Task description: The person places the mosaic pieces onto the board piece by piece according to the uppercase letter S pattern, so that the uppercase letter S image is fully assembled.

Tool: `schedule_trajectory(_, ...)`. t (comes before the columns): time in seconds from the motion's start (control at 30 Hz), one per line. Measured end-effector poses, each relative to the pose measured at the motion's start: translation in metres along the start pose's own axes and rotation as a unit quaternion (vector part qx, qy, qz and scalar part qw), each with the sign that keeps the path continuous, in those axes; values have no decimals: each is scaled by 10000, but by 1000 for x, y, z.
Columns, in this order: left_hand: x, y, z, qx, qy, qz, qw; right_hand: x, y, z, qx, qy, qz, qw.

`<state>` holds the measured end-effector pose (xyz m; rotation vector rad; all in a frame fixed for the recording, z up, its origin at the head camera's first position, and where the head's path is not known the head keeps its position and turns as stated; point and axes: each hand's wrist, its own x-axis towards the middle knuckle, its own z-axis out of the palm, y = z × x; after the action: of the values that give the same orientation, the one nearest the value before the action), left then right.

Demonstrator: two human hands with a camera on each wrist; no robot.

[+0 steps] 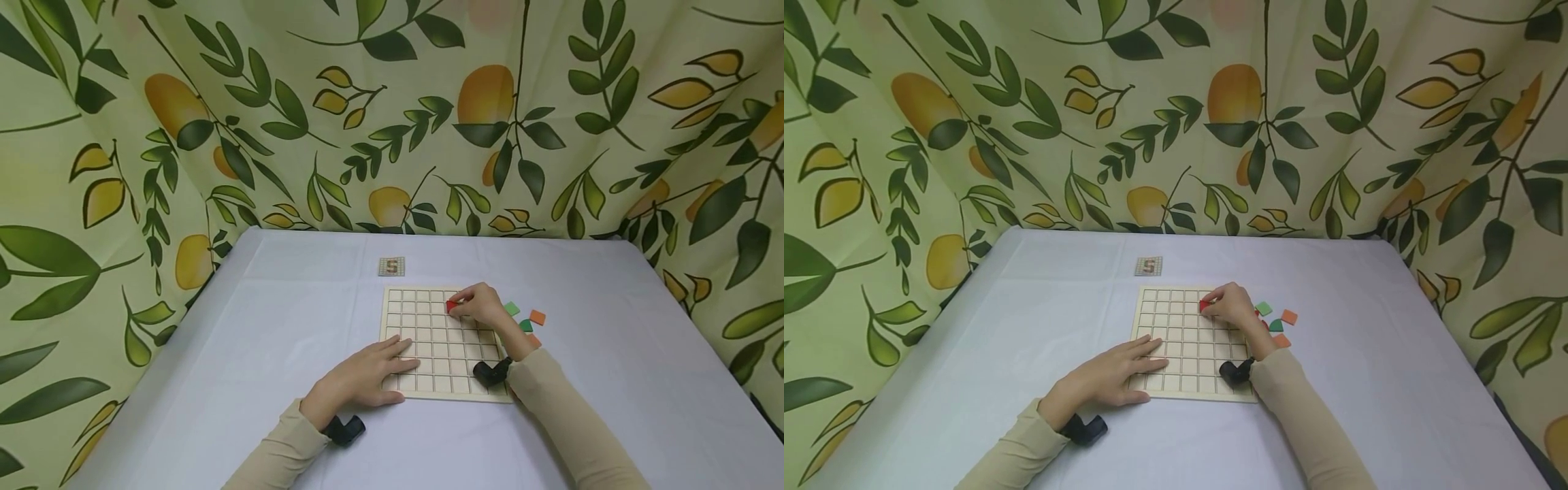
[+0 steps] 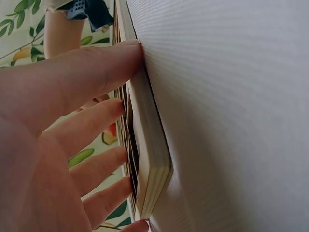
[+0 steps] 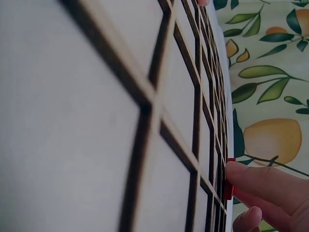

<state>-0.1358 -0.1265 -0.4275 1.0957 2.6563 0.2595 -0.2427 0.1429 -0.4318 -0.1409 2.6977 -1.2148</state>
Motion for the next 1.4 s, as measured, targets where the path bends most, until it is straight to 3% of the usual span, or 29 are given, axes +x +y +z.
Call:
schedule_trajectory(0.73,-1,-2,1,-46,156,183,9997,1,-1,1,-338,-91,14,9994)
schedule_trajectory(1.13,1,-1,2,8,73,73,9999,-10,2,-11,235,2,-119,9997)
schedule_trajectory(1.4,0,0,2,29,64,78,9999,-17,6,-22,471,-27,136,9988)
